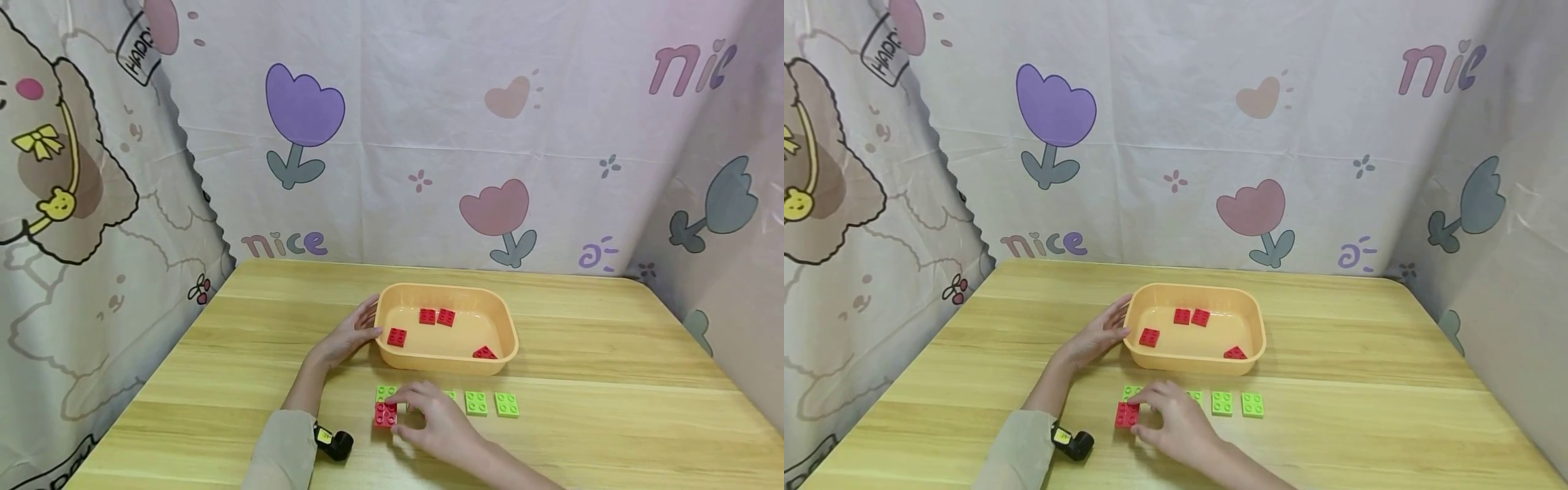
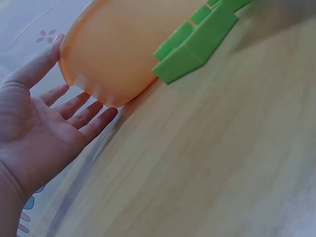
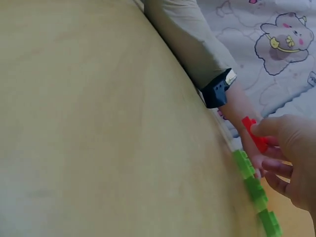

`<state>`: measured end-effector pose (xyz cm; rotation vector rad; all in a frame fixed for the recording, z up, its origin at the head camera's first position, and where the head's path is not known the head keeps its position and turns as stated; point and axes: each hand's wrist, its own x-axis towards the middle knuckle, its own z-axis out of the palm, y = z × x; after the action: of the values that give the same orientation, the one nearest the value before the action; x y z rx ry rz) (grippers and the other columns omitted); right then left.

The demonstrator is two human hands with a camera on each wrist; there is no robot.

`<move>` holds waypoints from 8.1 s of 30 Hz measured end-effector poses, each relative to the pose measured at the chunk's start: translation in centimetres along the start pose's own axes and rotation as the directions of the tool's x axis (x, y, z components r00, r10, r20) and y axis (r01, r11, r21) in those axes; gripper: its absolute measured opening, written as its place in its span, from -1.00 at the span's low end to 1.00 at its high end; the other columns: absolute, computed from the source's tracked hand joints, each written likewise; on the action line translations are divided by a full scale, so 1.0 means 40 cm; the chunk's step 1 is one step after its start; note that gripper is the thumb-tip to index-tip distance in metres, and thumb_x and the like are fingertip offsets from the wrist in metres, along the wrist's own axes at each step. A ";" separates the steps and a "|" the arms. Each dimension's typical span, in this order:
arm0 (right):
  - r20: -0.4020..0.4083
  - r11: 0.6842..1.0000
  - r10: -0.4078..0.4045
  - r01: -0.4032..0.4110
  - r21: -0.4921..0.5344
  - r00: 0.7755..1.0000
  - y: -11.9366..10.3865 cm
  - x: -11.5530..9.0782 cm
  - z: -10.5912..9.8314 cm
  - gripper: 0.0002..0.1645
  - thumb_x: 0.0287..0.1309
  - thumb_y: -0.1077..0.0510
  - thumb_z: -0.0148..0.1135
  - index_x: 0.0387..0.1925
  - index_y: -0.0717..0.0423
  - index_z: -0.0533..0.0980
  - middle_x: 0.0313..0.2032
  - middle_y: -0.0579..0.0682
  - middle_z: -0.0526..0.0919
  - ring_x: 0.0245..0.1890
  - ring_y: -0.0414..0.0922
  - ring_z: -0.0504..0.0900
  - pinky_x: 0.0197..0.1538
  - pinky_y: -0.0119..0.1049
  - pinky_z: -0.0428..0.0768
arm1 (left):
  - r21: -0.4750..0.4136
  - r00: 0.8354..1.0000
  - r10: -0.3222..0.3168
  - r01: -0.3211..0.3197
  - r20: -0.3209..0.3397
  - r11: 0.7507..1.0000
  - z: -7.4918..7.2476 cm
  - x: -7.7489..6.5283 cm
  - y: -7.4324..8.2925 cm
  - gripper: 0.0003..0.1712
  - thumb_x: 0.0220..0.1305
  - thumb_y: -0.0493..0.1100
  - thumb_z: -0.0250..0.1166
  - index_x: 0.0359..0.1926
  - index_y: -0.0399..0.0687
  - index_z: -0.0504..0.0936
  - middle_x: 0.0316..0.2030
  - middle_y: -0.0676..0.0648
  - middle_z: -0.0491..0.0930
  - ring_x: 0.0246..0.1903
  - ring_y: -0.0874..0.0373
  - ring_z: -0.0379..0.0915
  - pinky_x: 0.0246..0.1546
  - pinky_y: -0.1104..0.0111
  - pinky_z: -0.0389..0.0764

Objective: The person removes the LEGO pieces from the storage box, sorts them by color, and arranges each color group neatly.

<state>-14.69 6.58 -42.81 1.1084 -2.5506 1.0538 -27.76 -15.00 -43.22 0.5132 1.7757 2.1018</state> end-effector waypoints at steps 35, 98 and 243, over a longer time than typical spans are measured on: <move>0.018 0.991 -0.028 0.030 -0.134 0.999 0.006 -0.025 0.046 -0.65 -0.04 0.04 0.36 -0.13 -0.08 0.58 -0.13 -0.23 0.56 -0.23 -0.31 0.42 -0.27 -0.54 0.43 | -0.011 1.000 -0.010 0.010 -0.005 1.000 -0.001 -0.001 -0.002 -0.16 0.24 -0.44 0.06 0.43 -0.03 -0.12 0.39 -0.17 -0.17 0.34 -0.03 -0.19 0.22 0.25 0.18; -0.076 0.993 0.098 -0.092 0.069 0.992 0.054 0.162 -0.129 -0.75 0.00 0.14 0.35 -0.20 0.00 0.60 -0.27 -0.14 0.58 -0.36 -0.16 0.48 -0.43 -0.37 0.54 | 0.000 0.999 0.023 -0.023 0.025 1.000 0.000 -0.004 -0.002 -0.17 0.25 -0.47 0.03 0.43 -0.13 -0.18 0.39 -0.24 -0.22 0.34 -0.09 -0.25 0.24 0.22 0.13; 0.014 0.989 0.018 -0.020 0.150 1.000 0.033 -0.006 -0.135 -0.57 -0.09 0.25 0.36 -0.09 -0.02 0.57 -0.11 -0.18 0.57 -0.43 -0.28 0.50 -0.48 -0.38 0.55 | -0.015 1.000 0.010 -0.010 0.019 1.000 -0.006 -0.003 -0.002 -0.14 0.22 -0.45 0.07 0.43 -0.11 -0.18 0.39 -0.21 -0.21 0.34 -0.07 -0.25 0.24 0.23 0.13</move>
<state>-16.09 10.93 -39.64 1.1310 -2.5315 1.2656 -27.75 -15.27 -43.33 0.5374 1.7492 2.1087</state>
